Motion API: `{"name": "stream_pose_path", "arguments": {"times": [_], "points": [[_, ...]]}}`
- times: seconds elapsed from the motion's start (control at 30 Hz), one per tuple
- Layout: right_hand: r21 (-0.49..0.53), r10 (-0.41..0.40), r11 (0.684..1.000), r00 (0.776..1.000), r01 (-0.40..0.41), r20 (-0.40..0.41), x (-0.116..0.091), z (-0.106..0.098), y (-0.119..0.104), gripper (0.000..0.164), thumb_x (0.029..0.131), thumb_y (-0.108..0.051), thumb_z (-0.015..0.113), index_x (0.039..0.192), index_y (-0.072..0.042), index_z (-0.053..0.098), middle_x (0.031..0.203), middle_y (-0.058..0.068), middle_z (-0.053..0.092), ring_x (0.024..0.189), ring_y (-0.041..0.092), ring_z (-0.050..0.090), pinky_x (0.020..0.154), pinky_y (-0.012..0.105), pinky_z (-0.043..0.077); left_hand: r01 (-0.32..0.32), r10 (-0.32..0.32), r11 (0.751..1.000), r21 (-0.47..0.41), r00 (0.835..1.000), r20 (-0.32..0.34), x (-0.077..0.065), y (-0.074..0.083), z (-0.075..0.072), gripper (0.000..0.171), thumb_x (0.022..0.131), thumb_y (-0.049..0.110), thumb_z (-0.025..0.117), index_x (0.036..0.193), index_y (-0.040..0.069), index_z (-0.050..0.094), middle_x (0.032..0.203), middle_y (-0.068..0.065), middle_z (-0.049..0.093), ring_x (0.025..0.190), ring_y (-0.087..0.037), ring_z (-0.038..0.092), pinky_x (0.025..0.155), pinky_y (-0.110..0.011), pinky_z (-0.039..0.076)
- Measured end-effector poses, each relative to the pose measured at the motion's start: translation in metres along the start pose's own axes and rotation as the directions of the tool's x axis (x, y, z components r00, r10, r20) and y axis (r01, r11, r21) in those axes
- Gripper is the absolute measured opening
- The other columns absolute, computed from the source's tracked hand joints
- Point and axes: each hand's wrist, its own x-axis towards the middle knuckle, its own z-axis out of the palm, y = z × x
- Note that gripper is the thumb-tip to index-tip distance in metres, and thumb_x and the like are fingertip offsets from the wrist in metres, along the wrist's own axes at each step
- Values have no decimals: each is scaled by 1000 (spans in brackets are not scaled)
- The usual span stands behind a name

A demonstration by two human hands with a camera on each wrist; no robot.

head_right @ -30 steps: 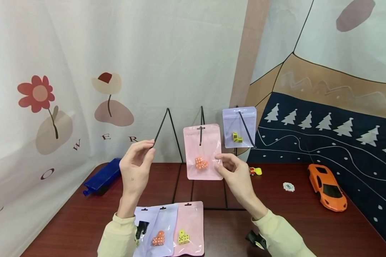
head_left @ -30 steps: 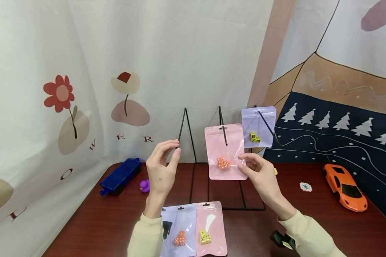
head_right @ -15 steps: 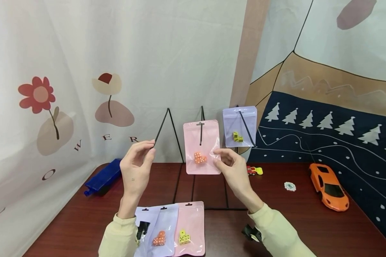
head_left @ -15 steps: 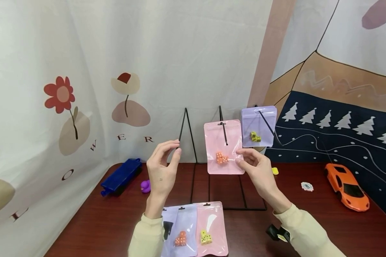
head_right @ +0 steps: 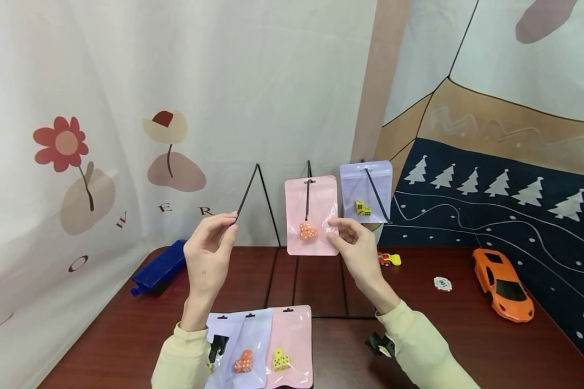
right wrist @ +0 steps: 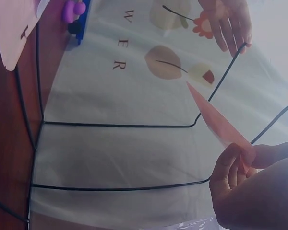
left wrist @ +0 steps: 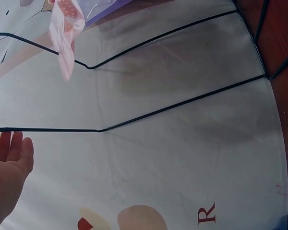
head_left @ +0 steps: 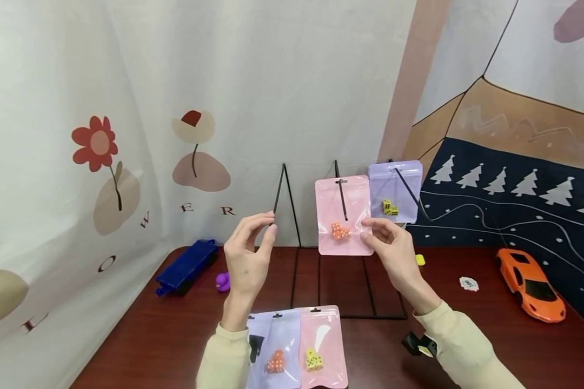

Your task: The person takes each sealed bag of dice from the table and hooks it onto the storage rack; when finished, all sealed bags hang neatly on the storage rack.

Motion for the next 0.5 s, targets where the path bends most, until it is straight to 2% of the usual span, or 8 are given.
{"name": "stream_pose_path", "arguments": {"times": [0.27, 0.5], "points": [[27, -18, 999, 1000, 18, -2, 10, 0, 5, 29, 87, -3, 67, 114, 6, 62, 100, 1, 63, 87, 10, 55, 71, 14, 48, -2, 2, 1000, 11, 1000, 3, 0, -1, -1, 15, 79, -23, 61, 93, -17, 61, 99, -30, 60, 98, -41, 60, 92, -36, 49], [52, -20, 998, 1000, 21, -12, 18, 3, 8, 27, 86, -1, 68, 111, 6, 63, 89, -3, 63, 74, 7, 52, 58, 15, 46, -3, 3, 1000, 13, 1000, 6, 0, -1, -1, 14, 79, -22, 61, 93, -17, 62, 98, -30, 61, 98, -40, 60, 92, -37, 49]]}}
